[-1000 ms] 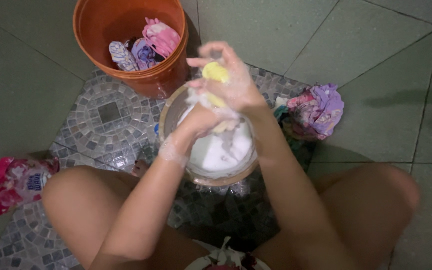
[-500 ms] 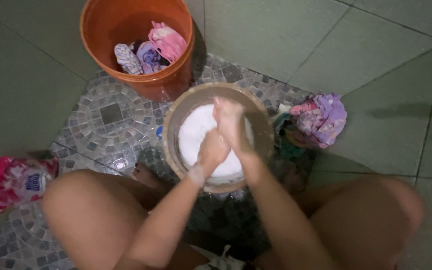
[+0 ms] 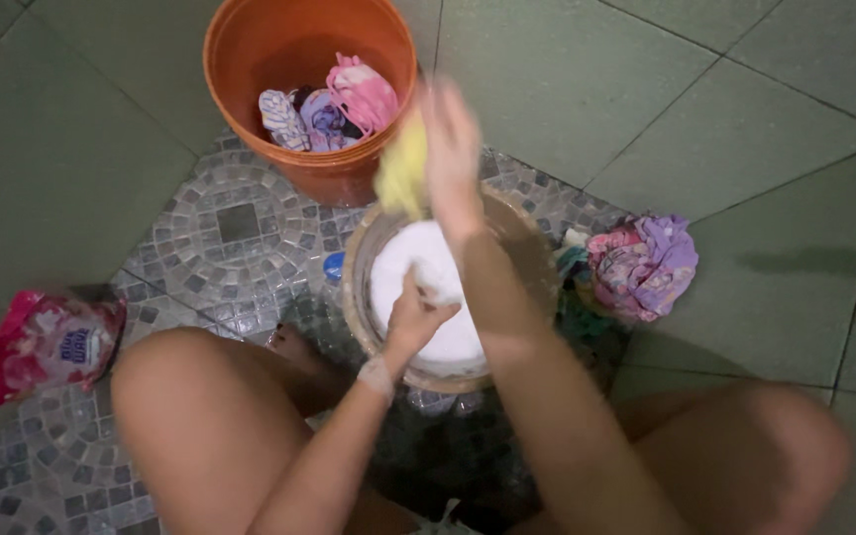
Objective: The person hand-washes various small clothing items in a basin of soapy water. They scrub and rinse each piece individually, then transfer the washed items into an orange bucket beside them.
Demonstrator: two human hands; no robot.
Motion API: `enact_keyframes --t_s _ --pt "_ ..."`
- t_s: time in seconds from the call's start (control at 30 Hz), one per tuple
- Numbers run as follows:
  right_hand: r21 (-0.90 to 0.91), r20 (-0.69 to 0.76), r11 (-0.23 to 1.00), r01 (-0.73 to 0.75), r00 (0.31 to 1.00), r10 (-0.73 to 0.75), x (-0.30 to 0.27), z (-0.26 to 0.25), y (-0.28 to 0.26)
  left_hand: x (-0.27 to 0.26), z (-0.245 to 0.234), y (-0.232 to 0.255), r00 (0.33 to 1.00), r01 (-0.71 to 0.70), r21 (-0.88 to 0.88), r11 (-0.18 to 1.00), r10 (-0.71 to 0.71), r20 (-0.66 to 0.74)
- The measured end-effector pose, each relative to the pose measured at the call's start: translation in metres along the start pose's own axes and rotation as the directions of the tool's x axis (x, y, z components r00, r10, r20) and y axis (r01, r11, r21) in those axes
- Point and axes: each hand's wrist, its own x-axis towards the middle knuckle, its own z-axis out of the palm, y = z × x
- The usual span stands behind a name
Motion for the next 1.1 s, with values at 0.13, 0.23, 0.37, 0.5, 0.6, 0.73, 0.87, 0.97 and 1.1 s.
enact_keyframes --t_s 0.13,0.23,0.37,0.5,0.6,0.73,0.87,0.97,1.1 --pt "-0.427 0.085 0.842 0.329 0.942 -0.325 0.084 0.025 -0.004 0.0 0.012 -0.039 0.989 0.061 0.125 0.99 -0.077 0.128" --pt "-0.37 0.2 0.823 0.43 0.903 -0.381 0.093 -0.001 0.039 -0.003 0.015 -0.054 0.991 0.05 0.137 0.989 -0.066 0.119" --pt "-0.591 0.314 0.796 -0.131 0.871 0.377 -0.016 -0.086 0.148 0.004 0.019 -0.061 0.991 0.08 0.103 0.991 -0.091 0.102" --pt "-0.915 0.347 0.401 0.034 0.573 0.742 -0.151 -0.162 0.226 0.001 0.017 -0.055 0.976 0.149 0.089 0.985 -0.161 0.145" --pt "-0.98 0.198 0.16 0.12 0.47 0.86 -0.219 -0.172 0.241 -0.003 0.014 -0.047 0.981 0.122 0.127 0.984 -0.139 0.136" --pt "-0.961 0.262 0.277 0.004 0.343 0.902 -0.251 -0.148 0.218 -0.001 0.015 -0.054 0.987 0.141 0.079 0.987 -0.146 0.064" --pt "-0.87 0.381 0.448 -0.204 0.295 0.876 -0.237 -0.13 0.173 0.007 0.018 -0.068 0.994 0.105 0.084 0.991 -0.104 -0.018" --pt "-0.703 0.475 0.565 -0.433 0.306 0.825 -0.205 -0.128 0.129 0.008 0.013 -0.074 0.998 0.013 0.061 0.998 -0.01 -0.054" --pt "-0.45 0.549 0.621 -0.642 0.349 0.759 -0.162 -0.133 0.05 0.006 0.008 -0.059 0.979 -0.114 -0.045 0.992 0.12 0.163"
